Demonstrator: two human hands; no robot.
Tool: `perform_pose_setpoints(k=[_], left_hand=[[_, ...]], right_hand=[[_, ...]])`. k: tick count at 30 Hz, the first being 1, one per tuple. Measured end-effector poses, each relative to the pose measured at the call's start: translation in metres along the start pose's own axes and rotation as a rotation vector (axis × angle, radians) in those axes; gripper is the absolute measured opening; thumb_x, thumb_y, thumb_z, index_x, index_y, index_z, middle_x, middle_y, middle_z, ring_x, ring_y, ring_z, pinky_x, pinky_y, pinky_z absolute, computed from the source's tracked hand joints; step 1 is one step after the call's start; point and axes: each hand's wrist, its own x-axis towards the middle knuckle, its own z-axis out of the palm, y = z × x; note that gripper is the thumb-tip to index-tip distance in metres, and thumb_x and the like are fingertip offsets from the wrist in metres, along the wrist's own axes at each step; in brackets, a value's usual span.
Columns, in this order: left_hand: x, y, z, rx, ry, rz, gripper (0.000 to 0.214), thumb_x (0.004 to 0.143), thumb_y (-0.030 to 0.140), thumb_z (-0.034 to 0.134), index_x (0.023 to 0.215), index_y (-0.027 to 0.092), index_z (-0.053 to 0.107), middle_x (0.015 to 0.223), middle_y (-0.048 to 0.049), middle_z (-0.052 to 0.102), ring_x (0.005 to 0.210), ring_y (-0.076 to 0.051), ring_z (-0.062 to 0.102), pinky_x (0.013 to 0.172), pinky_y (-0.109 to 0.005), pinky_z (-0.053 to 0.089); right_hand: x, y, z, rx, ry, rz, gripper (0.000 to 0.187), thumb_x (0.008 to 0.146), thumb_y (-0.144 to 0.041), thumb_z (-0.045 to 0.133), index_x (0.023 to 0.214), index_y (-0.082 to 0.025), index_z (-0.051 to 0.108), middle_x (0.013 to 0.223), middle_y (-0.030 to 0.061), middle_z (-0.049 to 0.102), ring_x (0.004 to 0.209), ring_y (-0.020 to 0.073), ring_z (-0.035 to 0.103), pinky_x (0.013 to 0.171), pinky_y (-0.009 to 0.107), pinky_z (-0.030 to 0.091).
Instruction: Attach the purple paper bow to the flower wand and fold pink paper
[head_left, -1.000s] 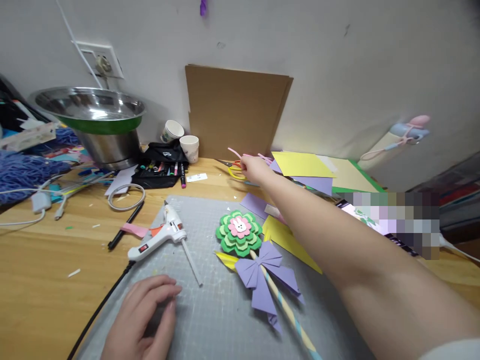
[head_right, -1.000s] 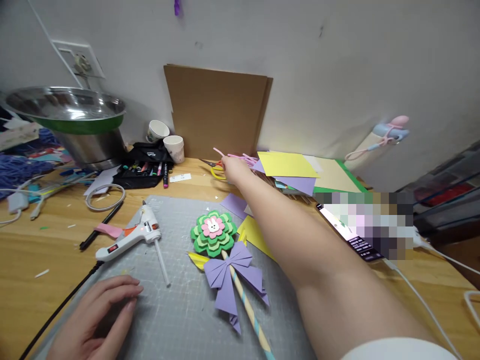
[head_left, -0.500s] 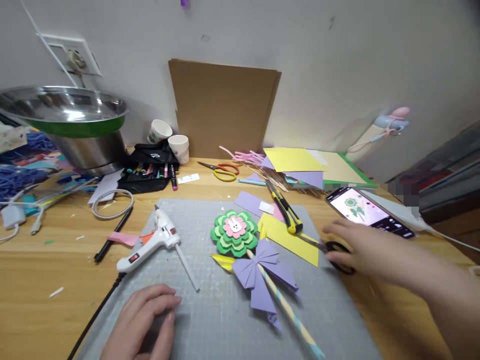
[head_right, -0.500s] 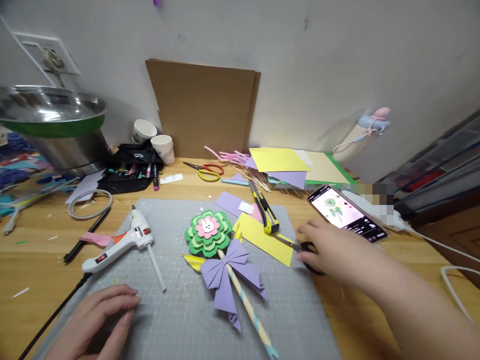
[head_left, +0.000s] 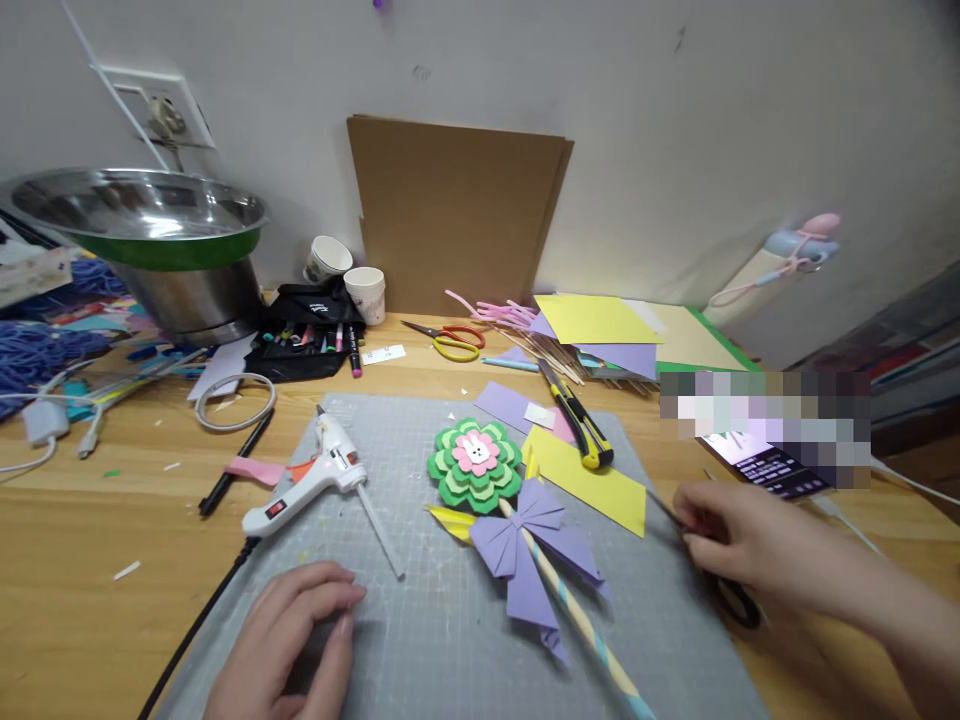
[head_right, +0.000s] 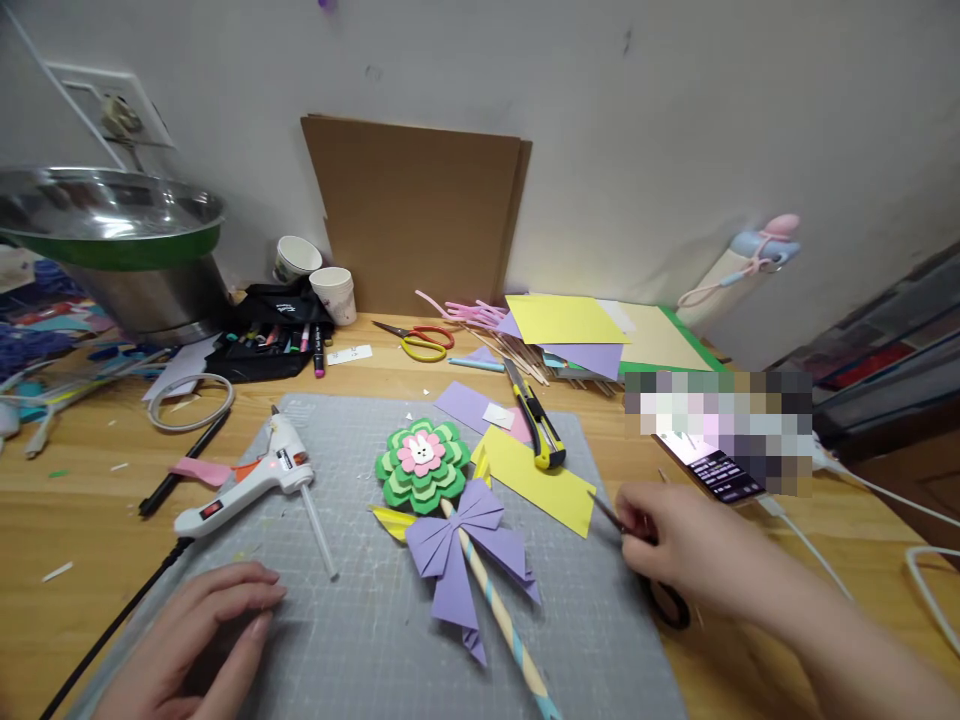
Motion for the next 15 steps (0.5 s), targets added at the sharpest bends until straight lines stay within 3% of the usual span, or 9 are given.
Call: perform_pose_setpoints(k=[3,6,11,15], left_hand=[[0.001,0.003,0.000,-0.006,0.004,0.004,0.015,0.086,0.020,0.053,0.099,0.026,0.057,0.105,-0.0048,0.059,0.099,-0.019,0.060,0.081,-0.028,0.053],[0.000,0.005,-0.001,-0.011,-0.005,0.001,0.016,0.085,0.019,0.053,0.099,0.026,0.057,0.104,-0.0049,0.060,0.098,-0.020,0.061,0.080,-0.028,0.052],[0.000,0.006,-0.002,-0.012,0.012,-0.037,0.015,0.084,0.019,0.054,0.097,0.025,0.058,0.103,-0.0047,0.061,0.098,-0.020,0.061,0.080,-0.027,0.052],[0.002,0.009,-0.003,-0.010,0.016,-0.034,0.015,0.084,0.017,0.053,0.096,0.025,0.058,0.101,-0.0044,0.062,0.095,-0.019,0.061,0.079,-0.027,0.051]], right_hand=[[0.027,-0.034,-0.034,0.036,0.055,-0.105,0.002,0.065,-0.028,0.047,0.062,-0.029,0.048,0.057,0.0007,0.053,0.051,0.0196,0.050,0.047,0.033,0.041],[0.081,-0.087,-0.054,-0.051,0.162,-0.218,0.007,0.071,-0.022,0.050,0.076,-0.024,0.054,0.065,-0.0006,0.057,0.060,0.0179,0.055,0.053,0.029,0.042],[0.181,-0.166,-0.033,-0.201,0.150,-0.344,0.013,0.084,-0.025,0.063,0.093,-0.016,0.063,0.094,0.0037,0.066,0.086,0.0207,0.062,0.075,0.035,0.051],[0.209,-0.176,-0.013,-0.257,0.172,-0.328,0.031,0.092,-0.030,0.057,0.120,-0.016,0.056,0.122,0.0094,0.058,0.101,0.0239,0.061,0.084,0.045,0.052]])
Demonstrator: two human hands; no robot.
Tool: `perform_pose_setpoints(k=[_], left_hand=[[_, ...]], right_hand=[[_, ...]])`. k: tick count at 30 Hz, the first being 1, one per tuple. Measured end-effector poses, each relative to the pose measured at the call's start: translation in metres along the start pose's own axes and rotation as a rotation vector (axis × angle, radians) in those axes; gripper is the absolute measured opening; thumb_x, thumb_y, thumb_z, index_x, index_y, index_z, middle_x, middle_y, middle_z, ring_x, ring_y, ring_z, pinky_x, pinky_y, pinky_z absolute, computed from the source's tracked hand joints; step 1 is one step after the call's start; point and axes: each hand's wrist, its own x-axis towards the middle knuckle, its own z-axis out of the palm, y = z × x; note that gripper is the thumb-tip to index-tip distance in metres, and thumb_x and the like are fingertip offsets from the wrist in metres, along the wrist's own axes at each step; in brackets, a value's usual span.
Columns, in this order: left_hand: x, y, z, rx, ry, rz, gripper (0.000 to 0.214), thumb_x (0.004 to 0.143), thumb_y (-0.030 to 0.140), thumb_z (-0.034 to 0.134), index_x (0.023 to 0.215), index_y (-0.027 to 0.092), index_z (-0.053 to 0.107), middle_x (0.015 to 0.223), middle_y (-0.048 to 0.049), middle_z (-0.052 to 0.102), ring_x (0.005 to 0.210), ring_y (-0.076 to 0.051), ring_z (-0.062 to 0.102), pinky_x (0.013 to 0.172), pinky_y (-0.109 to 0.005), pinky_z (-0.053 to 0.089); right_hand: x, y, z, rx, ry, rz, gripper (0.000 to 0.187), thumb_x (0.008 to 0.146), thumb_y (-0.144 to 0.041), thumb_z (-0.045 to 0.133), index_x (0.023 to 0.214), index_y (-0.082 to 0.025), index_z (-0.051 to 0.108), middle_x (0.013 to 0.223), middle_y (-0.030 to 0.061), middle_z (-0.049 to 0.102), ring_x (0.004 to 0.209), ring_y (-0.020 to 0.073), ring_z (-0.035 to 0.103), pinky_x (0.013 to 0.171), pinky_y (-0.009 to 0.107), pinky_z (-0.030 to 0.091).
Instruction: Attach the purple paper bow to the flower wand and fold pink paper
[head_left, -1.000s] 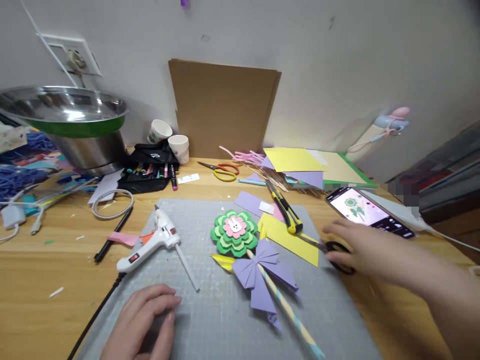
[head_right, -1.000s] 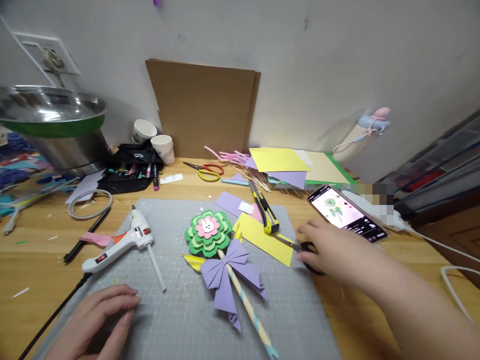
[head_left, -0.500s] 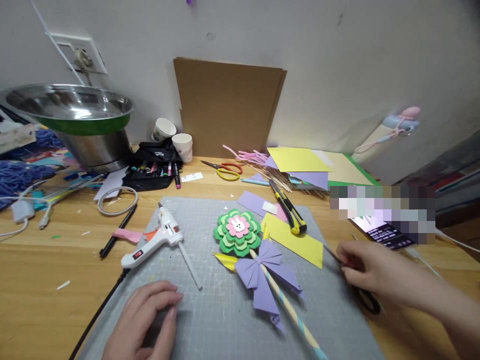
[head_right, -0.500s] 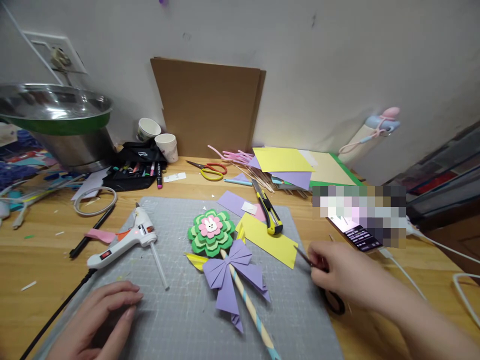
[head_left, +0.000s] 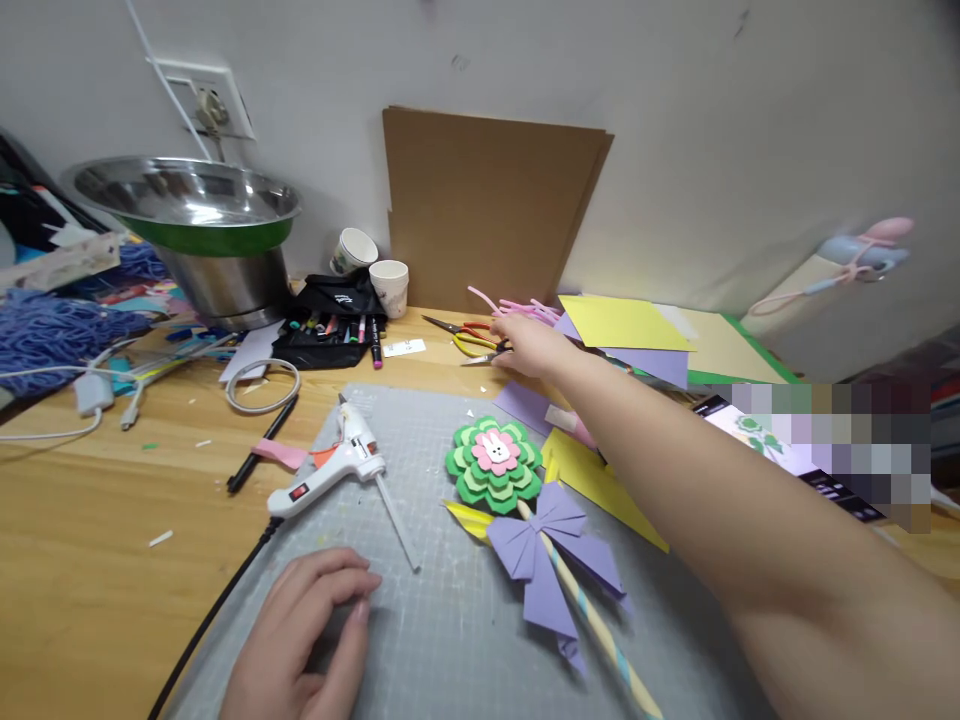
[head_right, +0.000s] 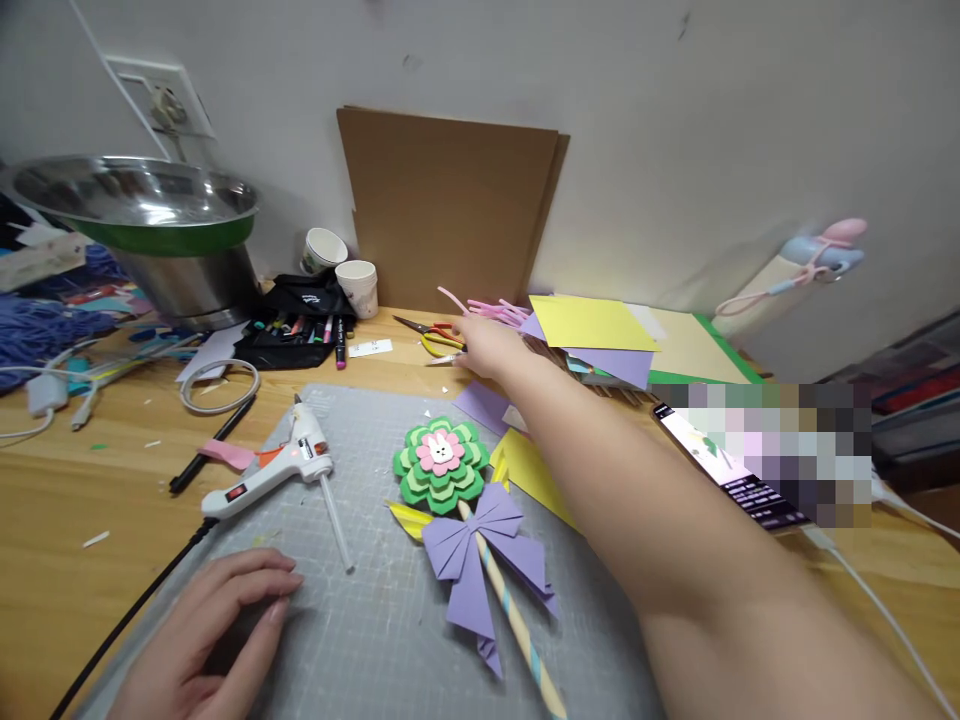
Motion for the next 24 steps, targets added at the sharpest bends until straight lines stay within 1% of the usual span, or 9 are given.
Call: perform_pose_setpoints(k=[3,7,10,13,17,18,20,22,24], left_hand=[[0.001,0.001,-0.001,-0.007,-0.013,0.015,0.016,0.084,0.016,0.053,0.096,0.025,0.058,0.101,-0.0047,0.061,0.096,-0.019,0.061,0.080,-0.027,0.051],[0.000,0.001,-0.001,-0.012,-0.050,0.036,0.015,0.085,0.016,0.052,0.097,0.024,0.056,0.103,-0.0053,0.059,0.097,-0.019,0.059,0.081,-0.027,0.050],[0.000,-0.001,0.001,-0.005,-0.074,0.044,0.014,0.086,0.018,0.052,0.098,0.024,0.056,0.105,-0.0052,0.058,0.099,-0.018,0.058,0.081,-0.026,0.049],[0.000,-0.003,0.002,-0.007,-0.073,0.032,0.015,0.087,0.019,0.052,0.099,0.025,0.056,0.106,-0.0044,0.057,0.101,-0.018,0.057,0.083,-0.026,0.048],[-0.002,0.004,0.000,-0.021,-0.027,0.001,0.016,0.087,0.019,0.053,0.100,0.026,0.056,0.109,-0.0037,0.055,0.102,-0.017,0.057,0.084,-0.025,0.048],[-0.003,0.008,0.000,-0.036,-0.029,-0.005,0.016,0.087,0.019,0.052,0.100,0.027,0.056,0.109,-0.0034,0.055,0.102,-0.017,0.057,0.084,-0.024,0.048],[-0.004,0.017,-0.001,-0.089,-0.051,-0.020,0.017,0.087,0.017,0.051,0.099,0.028,0.055,0.107,-0.0027,0.056,0.101,-0.017,0.058,0.084,-0.023,0.049],[-0.005,0.027,0.001,-0.155,-0.085,-0.043,0.017,0.086,0.016,0.052,0.098,0.028,0.056,0.105,-0.0022,0.058,0.100,-0.016,0.060,0.083,-0.023,0.049],[-0.006,0.035,0.003,-0.215,-0.108,-0.065,0.017,0.085,0.016,0.053,0.096,0.028,0.057,0.105,-0.0022,0.060,0.099,-0.017,0.061,0.083,-0.024,0.050]], right_hand=[[-0.025,0.016,0.005,-0.044,0.042,0.112,0.036,0.092,-0.031,0.058,0.124,-0.018,0.053,0.128,0.0103,0.055,0.108,0.0263,0.058,0.088,0.048,0.050],[-0.090,0.045,0.010,-0.082,-0.002,0.259,0.049,0.083,-0.032,0.066,0.127,-0.016,0.053,0.124,0.0185,0.056,0.105,0.0336,0.059,0.084,0.046,0.049],[-0.129,0.062,0.017,-0.071,-0.034,0.285,0.040,0.087,-0.026,0.057,0.127,-0.021,0.055,0.120,0.0140,0.061,0.103,0.0301,0.062,0.081,0.038,0.048],[-0.147,0.069,0.019,-0.082,0.006,0.337,0.041,0.089,-0.020,0.050,0.130,-0.018,0.052,0.126,0.0158,0.058,0.112,0.0313,0.056,0.085,0.038,0.045],[-0.172,0.050,0.004,-0.069,0.029,0.360,0.034,0.092,-0.033,0.046,0.116,-0.014,0.060,0.120,0.0181,0.061,0.104,0.0314,0.059,0.075,0.036,0.044],[-0.183,0.040,-0.002,-0.042,-0.018,0.341,0.032,0.092,-0.038,0.044,0.099,-0.016,0.067,0.103,0.0142,0.068,0.088,0.0271,0.064,0.066,0.032,0.043],[-0.210,0.019,-0.013,0.015,-0.155,0.298,0.045,0.090,-0.051,0.045,0.067,-0.020,0.067,0.066,0.0070,0.068,0.057,0.0198,0.060,0.050,0.028,0.035],[-0.238,-0.002,-0.018,0.121,-0.436,0.263,0.047,0.087,-0.055,0.048,0.059,-0.021,0.063,0.057,0.0051,0.065,0.050,0.0184,0.056,0.046,0.028,0.027],[-0.262,-0.019,-0.013,0.218,-0.503,0.255,0.038,0.085,-0.049,0.054,0.061,-0.021,0.065,0.062,0.0057,0.068,0.057,0.0199,0.059,0.049,0.027,0.028]])
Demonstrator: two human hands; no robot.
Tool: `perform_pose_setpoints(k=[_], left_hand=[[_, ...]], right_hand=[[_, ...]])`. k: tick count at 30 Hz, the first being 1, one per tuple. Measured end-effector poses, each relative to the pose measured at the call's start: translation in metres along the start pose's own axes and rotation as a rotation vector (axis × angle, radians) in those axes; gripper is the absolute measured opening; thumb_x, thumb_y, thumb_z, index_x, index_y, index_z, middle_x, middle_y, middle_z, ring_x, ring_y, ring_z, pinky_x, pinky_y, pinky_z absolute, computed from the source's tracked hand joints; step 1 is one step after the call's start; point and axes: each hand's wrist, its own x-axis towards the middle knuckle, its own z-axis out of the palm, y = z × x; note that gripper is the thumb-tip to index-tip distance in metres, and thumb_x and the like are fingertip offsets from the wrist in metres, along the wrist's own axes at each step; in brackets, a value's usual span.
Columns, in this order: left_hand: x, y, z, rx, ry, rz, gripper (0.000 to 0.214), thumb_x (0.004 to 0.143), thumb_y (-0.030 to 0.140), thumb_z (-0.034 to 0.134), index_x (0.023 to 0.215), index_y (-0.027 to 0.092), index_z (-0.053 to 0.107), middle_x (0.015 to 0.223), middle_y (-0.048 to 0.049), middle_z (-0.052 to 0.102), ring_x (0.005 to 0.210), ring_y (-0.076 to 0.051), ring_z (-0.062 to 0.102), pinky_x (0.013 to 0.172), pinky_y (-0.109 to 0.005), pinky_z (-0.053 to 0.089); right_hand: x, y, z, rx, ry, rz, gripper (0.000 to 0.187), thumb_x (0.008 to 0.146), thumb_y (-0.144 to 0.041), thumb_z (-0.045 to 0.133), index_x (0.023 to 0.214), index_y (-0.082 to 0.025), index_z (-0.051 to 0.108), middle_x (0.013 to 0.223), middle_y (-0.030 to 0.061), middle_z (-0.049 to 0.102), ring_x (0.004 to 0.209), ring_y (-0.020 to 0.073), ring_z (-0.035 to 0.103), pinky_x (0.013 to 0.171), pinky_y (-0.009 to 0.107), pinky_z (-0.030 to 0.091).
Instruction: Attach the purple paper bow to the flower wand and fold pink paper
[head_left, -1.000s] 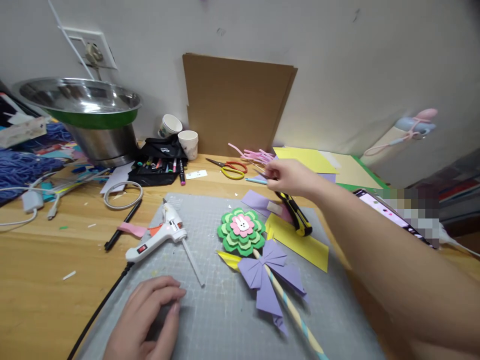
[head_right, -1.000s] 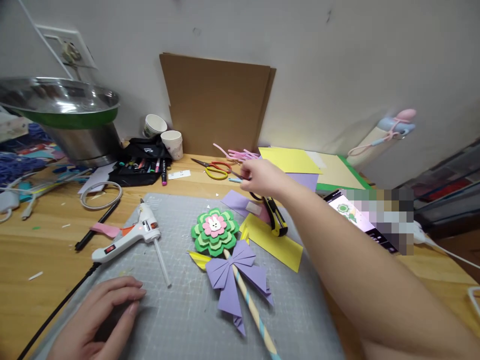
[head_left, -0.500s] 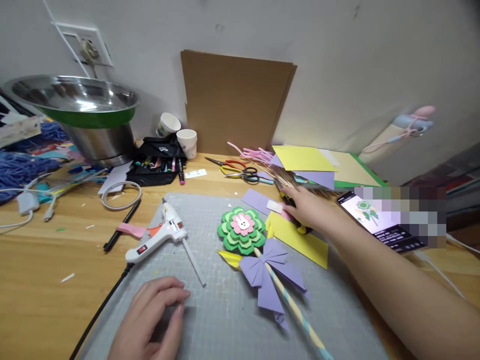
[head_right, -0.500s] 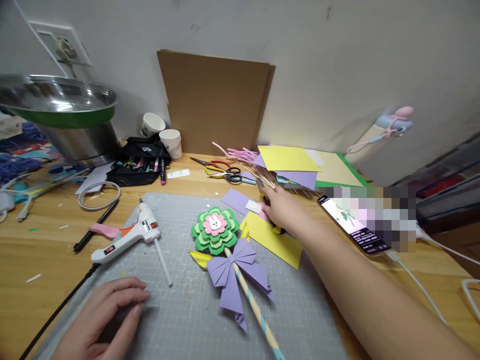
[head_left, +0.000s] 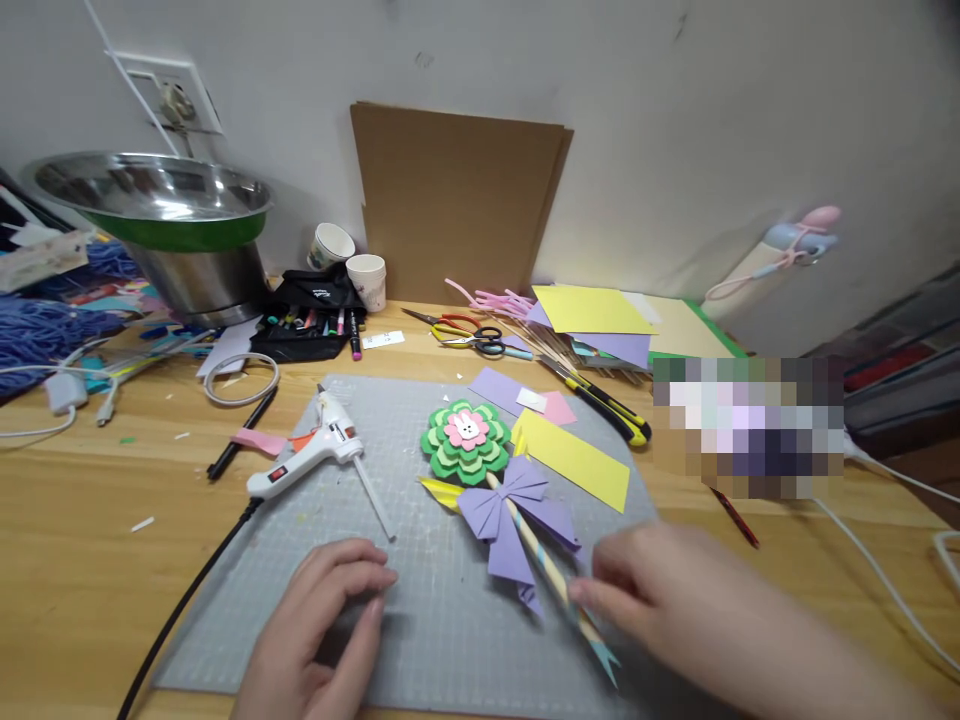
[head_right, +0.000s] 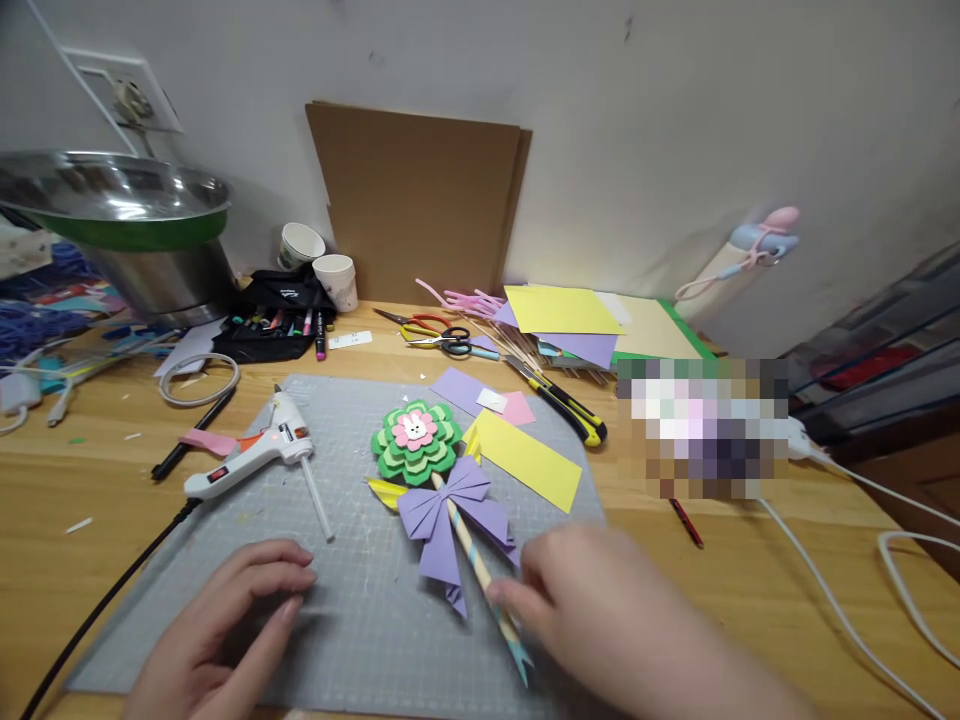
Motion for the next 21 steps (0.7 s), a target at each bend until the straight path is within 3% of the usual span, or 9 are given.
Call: perform_pose_setpoints(k=[4,8,11,14,16,21], left_hand=[[-0.003,0.005,0.007,-0.115,-0.054,-0.080,0.013,0.087,0.018,0.052,0.091,0.027,0.060,0.103,-0.0031,0.062,0.099,-0.018,0.062,0.083,-0.025,0.051],[0.006,0.014,0.011,-0.132,-0.096,-0.109,0.014,0.088,0.019,0.051,0.095,0.026,0.061,0.106,-0.0050,0.061,0.102,-0.021,0.060,0.085,-0.030,0.051],[0.031,0.026,0.012,0.004,-0.134,0.005,0.030,0.087,0.013,0.049,0.111,0.027,0.060,0.113,-0.0071,0.058,0.106,-0.023,0.055,0.090,-0.039,0.048],[0.070,0.038,0.011,0.251,-0.163,0.278,0.046,0.083,0.000,0.045,0.112,0.029,0.065,0.118,-0.0095,0.056,0.112,-0.029,0.048,0.092,-0.049,0.042],[0.096,0.042,0.013,0.393,-0.251,0.413,0.049,0.080,-0.002,0.048,0.111,0.030,0.068,0.124,-0.0109,0.054,0.115,-0.033,0.045,0.089,-0.052,0.040],[0.134,0.040,0.024,0.366,-0.429,0.578,0.025,0.080,0.009,0.063,0.090,0.029,0.074,0.119,-0.0054,0.061,0.118,-0.030,0.045,0.097,-0.048,0.032]], right_hand=[[-0.010,-0.001,0.042,0.429,0.009,-0.033,0.031,0.089,-0.041,0.048,0.069,-0.019,0.059,0.064,0.0030,0.064,0.060,0.0176,0.062,0.052,0.025,0.036],[-0.008,0.004,0.069,1.126,-0.247,0.084,0.032,0.086,-0.048,0.053,0.092,-0.017,0.055,0.071,0.0008,0.065,0.046,0.0113,0.063,0.041,0.018,0.039],[-0.013,0.003,0.077,1.463,-0.372,0.124,0.039,0.089,-0.048,0.052,0.109,-0.015,0.051,0.078,0.0058,0.070,0.046,0.0106,0.066,0.039,0.015,0.043],[-0.017,0.000,0.081,1.606,-0.411,0.132,0.037,0.092,-0.043,0.050,0.113,-0.012,0.050,0.077,0.0083,0.072,0.045,0.0110,0.067,0.038,0.013,0.045],[-0.018,-0.001,0.083,1.636,-0.414,0.113,0.035,0.093,-0.040,0.050,0.114,-0.012,0.049,0.076,0.0082,0.072,0.045,0.0119,0.068,0.038,0.014,0.046],[-0.016,0.000,0.087,1.664,-0.410,0.087,0.039,0.090,-0.043,0.054,0.115,-0.013,0.049,0.073,0.0076,0.072,0.045,0.0129,0.068,0.037,0.014,0.048]])
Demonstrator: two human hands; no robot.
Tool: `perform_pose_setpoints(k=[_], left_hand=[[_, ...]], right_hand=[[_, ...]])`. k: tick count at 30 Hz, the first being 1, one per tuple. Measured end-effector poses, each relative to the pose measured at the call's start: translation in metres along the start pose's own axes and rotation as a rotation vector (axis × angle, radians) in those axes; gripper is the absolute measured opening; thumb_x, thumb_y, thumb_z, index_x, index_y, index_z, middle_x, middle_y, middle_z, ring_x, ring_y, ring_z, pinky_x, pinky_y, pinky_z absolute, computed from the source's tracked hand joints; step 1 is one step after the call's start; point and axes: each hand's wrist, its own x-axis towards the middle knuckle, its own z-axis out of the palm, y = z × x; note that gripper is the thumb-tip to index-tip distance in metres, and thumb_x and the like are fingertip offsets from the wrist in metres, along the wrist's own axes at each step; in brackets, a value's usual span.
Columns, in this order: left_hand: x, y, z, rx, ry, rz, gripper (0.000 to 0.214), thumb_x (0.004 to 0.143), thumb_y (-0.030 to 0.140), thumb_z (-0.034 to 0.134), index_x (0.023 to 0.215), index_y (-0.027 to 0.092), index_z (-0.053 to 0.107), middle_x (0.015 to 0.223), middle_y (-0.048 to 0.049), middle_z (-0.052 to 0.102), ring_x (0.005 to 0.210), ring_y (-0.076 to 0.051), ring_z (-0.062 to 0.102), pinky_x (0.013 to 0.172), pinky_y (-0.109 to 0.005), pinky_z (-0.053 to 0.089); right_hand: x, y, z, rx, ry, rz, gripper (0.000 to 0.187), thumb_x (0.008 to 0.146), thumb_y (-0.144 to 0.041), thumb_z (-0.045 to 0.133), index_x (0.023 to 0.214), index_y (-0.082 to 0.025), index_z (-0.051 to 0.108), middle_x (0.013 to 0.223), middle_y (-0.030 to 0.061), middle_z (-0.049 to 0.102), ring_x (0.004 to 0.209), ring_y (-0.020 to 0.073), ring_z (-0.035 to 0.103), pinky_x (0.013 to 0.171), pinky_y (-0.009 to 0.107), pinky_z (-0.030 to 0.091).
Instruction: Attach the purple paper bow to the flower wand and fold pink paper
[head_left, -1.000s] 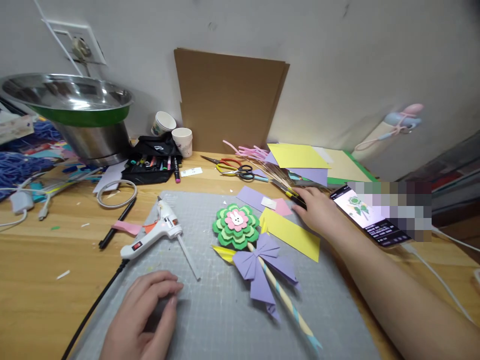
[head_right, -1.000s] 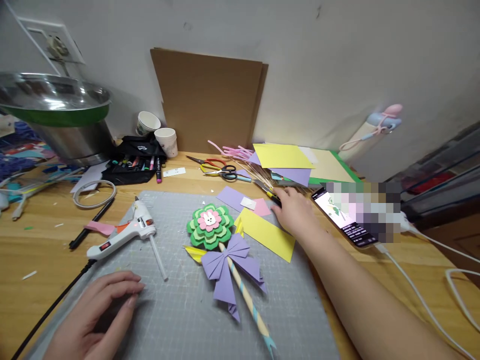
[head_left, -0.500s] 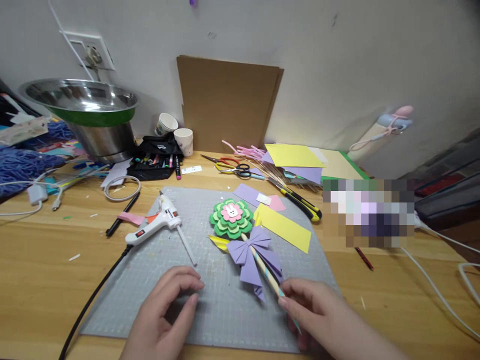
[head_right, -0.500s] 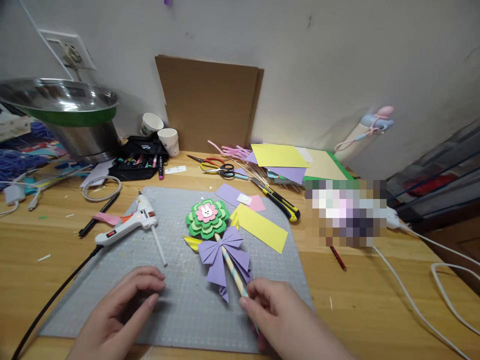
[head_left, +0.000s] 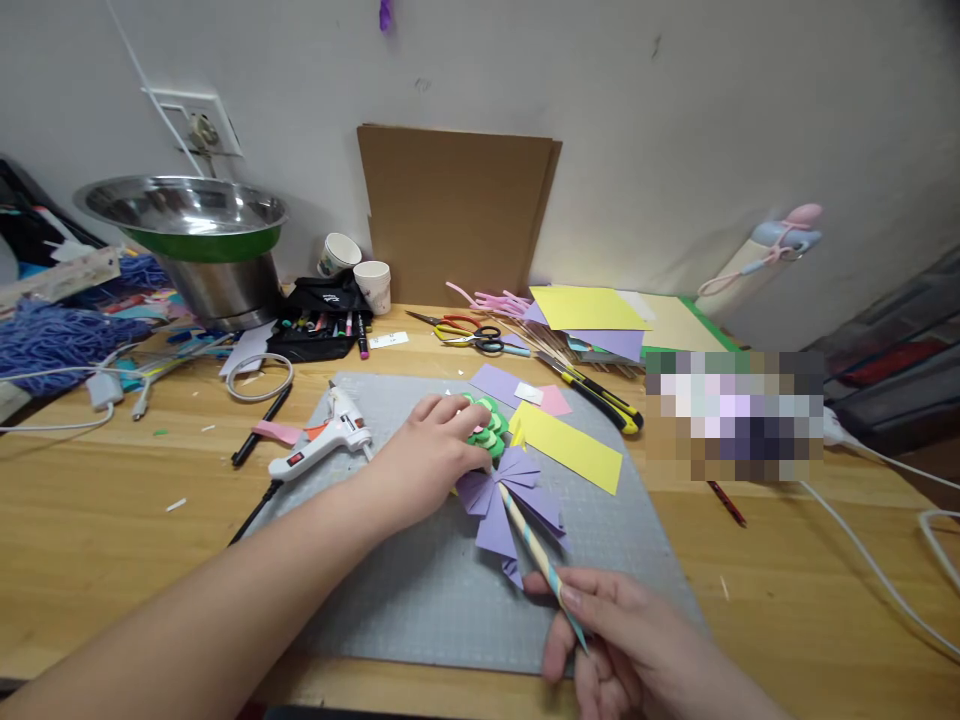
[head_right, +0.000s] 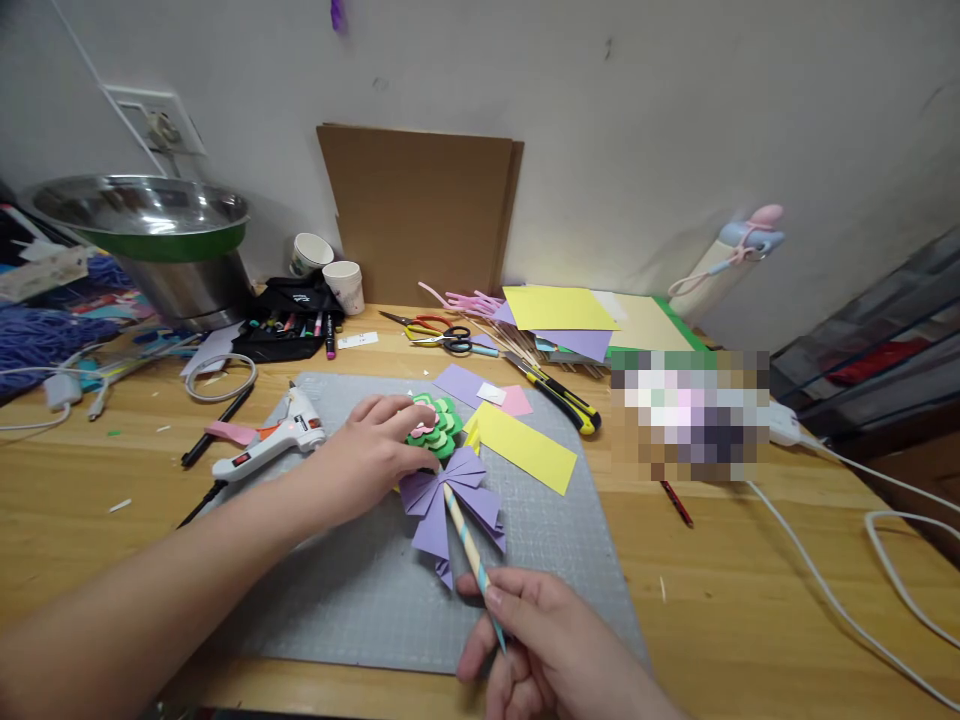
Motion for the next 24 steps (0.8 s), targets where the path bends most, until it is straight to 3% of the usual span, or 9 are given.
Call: perform_pose_setpoints(k=[4,9,14,16,17,20,24], left_hand=[[0.002,-0.005,0.002,-0.111,-0.018,0.013,0.014,0.081,0.013,0.065,0.079,0.025,0.072,0.118,-0.0043,0.063,0.121,-0.028,0.044,0.101,-0.046,0.026],[-0.005,0.001,-0.004,-0.388,0.056,-0.161,0.016,0.090,0.018,0.050,0.080,0.021,0.062,0.110,-0.0053,0.066,0.115,-0.024,0.051,0.100,-0.044,0.031],[-0.015,0.017,-0.006,-0.757,0.045,-0.365,0.018,0.097,0.027,0.030,0.086,0.021,0.043,0.105,-0.0102,0.067,0.094,-0.018,0.064,0.077,-0.032,0.051],[-0.021,0.022,-0.008,-0.860,-0.023,-0.429,0.021,0.098,0.030,0.024,0.087,0.021,0.040,0.087,-0.0066,0.068,0.066,-0.013,0.064,0.059,-0.026,0.051],[-0.024,0.024,-0.010,-0.891,-0.061,-0.460,0.021,0.098,0.031,0.024,0.087,0.021,0.039,0.074,-0.0023,0.064,0.050,-0.011,0.057,0.049,-0.023,0.047],[-0.028,0.023,-0.015,-0.860,-0.135,-0.538,0.021,0.094,0.035,0.034,0.082,0.022,0.043,0.054,0.0076,0.042,0.036,-0.008,0.033,0.035,-0.020,0.030],[-0.027,0.021,-0.015,-0.605,-0.039,-0.632,0.015,0.093,0.030,0.039,0.083,0.022,0.048,0.064,0.0040,0.050,0.057,-0.014,0.047,0.052,-0.024,0.034]], right_hand=[[0.001,-0.001,0.000,0.015,0.003,0.011,0.048,0.081,-0.047,0.065,0.112,-0.013,0.052,0.070,0.0065,0.072,0.042,0.0116,0.066,0.035,0.012,0.045],[0.001,-0.002,0.000,0.033,-0.003,-0.001,0.046,0.082,-0.046,0.064,0.111,-0.012,0.052,0.068,0.0063,0.072,0.042,0.0100,0.065,0.036,0.011,0.043],[0.003,-0.002,-0.005,0.092,-0.051,0.004,0.043,0.082,-0.043,0.066,0.110,-0.014,0.052,0.076,0.0054,0.071,0.047,0.0106,0.067,0.040,0.014,0.048],[0.004,-0.002,-0.006,0.107,-0.067,0.012,0.044,0.080,-0.043,0.068,0.110,-0.014,0.052,0.078,0.0055,0.071,0.048,0.0101,0.066,0.040,0.013,0.046],[0.004,-0.002,-0.005,0.110,-0.072,0.018,0.047,0.079,-0.044,0.069,0.110,-0.014,0.052,0.077,0.0055,0.071,0.047,0.0095,0.065,0.040,0.013,0.045],[0.004,-0.004,-0.002,0.103,-0.056,0.031,0.053,0.074,-0.048,0.073,0.110,-0.015,0.052,0.077,0.0047,0.070,0.046,0.0074,0.062,0.039,0.012,0.040],[-0.001,-0.006,-0.002,-0.051,0.018,-0.004,0.050,0.075,-0.050,0.069,0.109,-0.015,0.054,0.074,0.0039,0.068,0.046,0.0044,0.056,0.040,0.011,0.032]])
